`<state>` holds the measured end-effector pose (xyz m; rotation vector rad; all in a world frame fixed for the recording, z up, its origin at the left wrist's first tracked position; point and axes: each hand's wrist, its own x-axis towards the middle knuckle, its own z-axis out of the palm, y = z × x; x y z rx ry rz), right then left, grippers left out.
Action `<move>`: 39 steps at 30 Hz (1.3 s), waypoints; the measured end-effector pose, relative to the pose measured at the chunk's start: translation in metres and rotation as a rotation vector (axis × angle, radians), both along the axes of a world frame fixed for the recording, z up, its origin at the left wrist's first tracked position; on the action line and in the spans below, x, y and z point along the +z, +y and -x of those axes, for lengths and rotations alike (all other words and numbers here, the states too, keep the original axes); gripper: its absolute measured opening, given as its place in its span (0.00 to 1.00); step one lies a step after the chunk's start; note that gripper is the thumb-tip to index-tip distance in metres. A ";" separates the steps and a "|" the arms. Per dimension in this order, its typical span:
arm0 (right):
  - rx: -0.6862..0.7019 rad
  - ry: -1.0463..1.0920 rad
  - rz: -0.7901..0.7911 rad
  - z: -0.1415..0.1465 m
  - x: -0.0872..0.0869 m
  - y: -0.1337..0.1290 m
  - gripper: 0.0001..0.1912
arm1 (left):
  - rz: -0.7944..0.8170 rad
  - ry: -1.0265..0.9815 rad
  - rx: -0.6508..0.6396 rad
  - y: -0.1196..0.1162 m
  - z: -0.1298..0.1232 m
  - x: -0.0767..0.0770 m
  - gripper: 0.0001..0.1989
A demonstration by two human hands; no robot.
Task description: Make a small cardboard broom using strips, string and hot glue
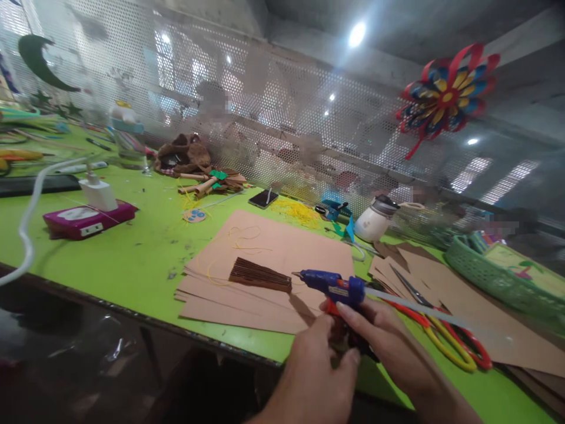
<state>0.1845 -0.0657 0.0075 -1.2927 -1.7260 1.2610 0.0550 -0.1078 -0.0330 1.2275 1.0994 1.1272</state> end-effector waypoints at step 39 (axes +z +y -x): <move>-0.116 -0.412 -0.191 -0.012 0.003 0.041 0.21 | -0.629 1.075 -0.162 0.173 0.142 0.059 0.14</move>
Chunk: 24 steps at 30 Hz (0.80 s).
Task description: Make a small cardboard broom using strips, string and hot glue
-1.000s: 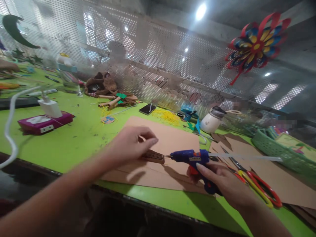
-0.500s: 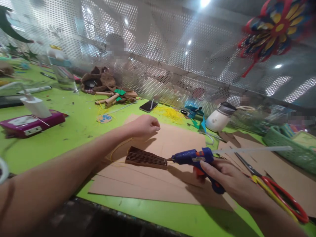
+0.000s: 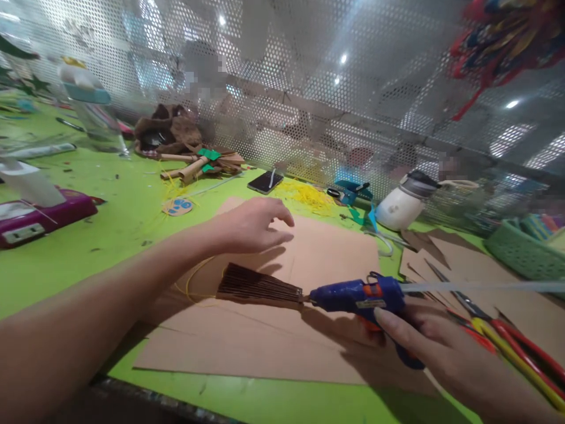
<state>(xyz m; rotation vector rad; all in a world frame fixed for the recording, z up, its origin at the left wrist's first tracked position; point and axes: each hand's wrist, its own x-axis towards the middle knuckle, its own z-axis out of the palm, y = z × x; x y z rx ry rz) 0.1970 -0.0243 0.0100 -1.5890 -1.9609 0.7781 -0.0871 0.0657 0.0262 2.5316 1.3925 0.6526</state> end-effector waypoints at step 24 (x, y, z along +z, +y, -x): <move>0.128 -0.011 0.094 -0.004 -0.004 0.006 0.23 | 0.109 0.321 -0.233 -0.045 -0.017 -0.016 0.04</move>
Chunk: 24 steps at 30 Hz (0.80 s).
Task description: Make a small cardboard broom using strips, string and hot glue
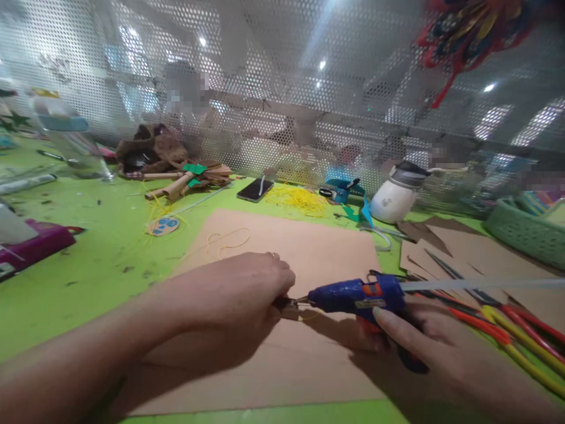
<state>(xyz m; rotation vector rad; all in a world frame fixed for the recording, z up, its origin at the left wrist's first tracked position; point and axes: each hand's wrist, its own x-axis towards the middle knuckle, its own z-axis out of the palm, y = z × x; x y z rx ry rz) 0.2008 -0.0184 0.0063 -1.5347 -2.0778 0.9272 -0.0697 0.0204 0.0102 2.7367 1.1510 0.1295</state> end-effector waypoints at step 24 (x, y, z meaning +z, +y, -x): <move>0.001 -0.041 0.032 0.000 -0.006 0.001 0.23 | 0.089 0.063 0.081 0.003 -0.008 0.001 0.06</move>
